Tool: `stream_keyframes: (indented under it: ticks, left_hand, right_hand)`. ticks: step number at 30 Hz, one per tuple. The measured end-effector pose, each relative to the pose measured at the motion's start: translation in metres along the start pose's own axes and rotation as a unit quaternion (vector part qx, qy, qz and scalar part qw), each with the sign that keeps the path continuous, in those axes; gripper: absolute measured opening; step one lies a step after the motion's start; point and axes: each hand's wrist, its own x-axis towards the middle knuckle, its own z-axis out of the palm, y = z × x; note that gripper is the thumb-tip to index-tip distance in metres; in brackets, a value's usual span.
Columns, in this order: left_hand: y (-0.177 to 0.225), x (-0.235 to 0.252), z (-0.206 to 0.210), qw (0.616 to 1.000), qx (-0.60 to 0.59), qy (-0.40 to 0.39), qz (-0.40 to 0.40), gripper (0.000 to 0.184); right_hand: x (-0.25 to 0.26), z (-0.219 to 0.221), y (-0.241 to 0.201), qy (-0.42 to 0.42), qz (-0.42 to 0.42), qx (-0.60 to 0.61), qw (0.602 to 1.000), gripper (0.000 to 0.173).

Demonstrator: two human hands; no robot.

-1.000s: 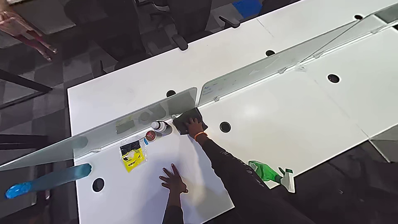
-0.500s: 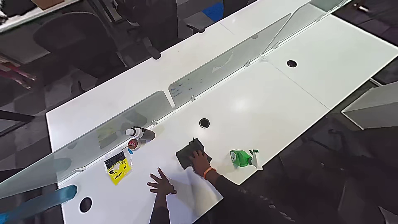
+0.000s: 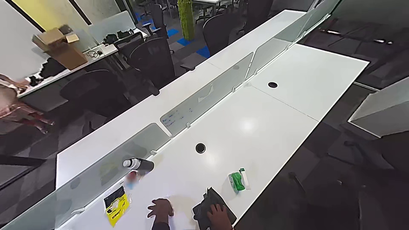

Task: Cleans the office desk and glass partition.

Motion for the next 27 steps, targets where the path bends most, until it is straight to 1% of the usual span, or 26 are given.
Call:
stream_keyframes:
  ticks: [1,3,5,7,10,12,14,16,18,20,22,24,27]
  left_hand:
    - [0.011,0.001,-0.007,0.999,-0.020,0.029,0.012,0.135]
    - [0.033,0.002,-0.018,0.995,-0.052,0.072,0.046,0.145]
    - [0.049,0.005,-0.027,0.989,-0.117,0.046,0.072,0.158]
    - [0.060,0.012,-0.035,0.977,-0.198,0.006,0.080,0.163]
    - [0.069,0.022,-0.038,0.962,-0.267,-0.009,0.062,0.168]
    - [0.074,0.024,-0.034,0.953,-0.300,-0.002,0.037,0.171]
    - [0.079,0.021,-0.030,0.946,-0.324,0.008,0.018,0.174]
    - [0.086,0.021,-0.032,0.944,-0.328,0.014,0.010,0.175]
    - [0.084,0.021,-0.029,0.947,-0.320,0.000,0.003,0.178]
    - [0.087,0.028,-0.032,0.948,-0.319,-0.005,-0.003,0.180]
    - [0.088,0.030,-0.035,0.948,-0.318,-0.016,-0.008,0.181]
    - [0.089,0.030,-0.040,0.950,-0.311,-0.033,-0.011,0.180]
    - [0.091,0.029,-0.046,0.952,-0.301,-0.047,-0.019,0.179]
  right_hand:
    - [-0.001,-0.005,0.001,-0.003,0.002,0.013,1.000,0.051]
    - [0.001,-0.016,0.001,0.005,0.017,0.041,0.999,0.048]
    - [0.010,-0.025,0.001,0.055,0.034,0.090,0.994,0.052]
    - [0.020,-0.041,-0.003,0.131,0.048,0.164,0.977,0.054]
    - [0.042,-0.072,-0.011,0.224,0.061,0.291,0.928,0.055]
    - [0.065,-0.092,-0.016,0.284,0.052,0.379,0.879,0.057]
    - [0.090,-0.115,-0.021,0.343,0.033,0.440,0.829,0.062]
    - [0.116,-0.144,-0.022,0.398,0.010,0.461,0.793,0.066]
    - [0.141,-0.169,-0.025,0.442,-0.011,0.458,0.771,0.062]
    - [0.172,-0.203,-0.028,0.490,-0.032,0.439,0.752,0.057]
    - [0.197,-0.238,-0.034,0.528,-0.035,0.424,0.735,0.054]
    - [0.218,-0.271,-0.045,0.562,-0.041,0.428,0.707,0.053]
    - [0.242,-0.318,-0.062,0.612,-0.052,0.425,0.665,0.056]
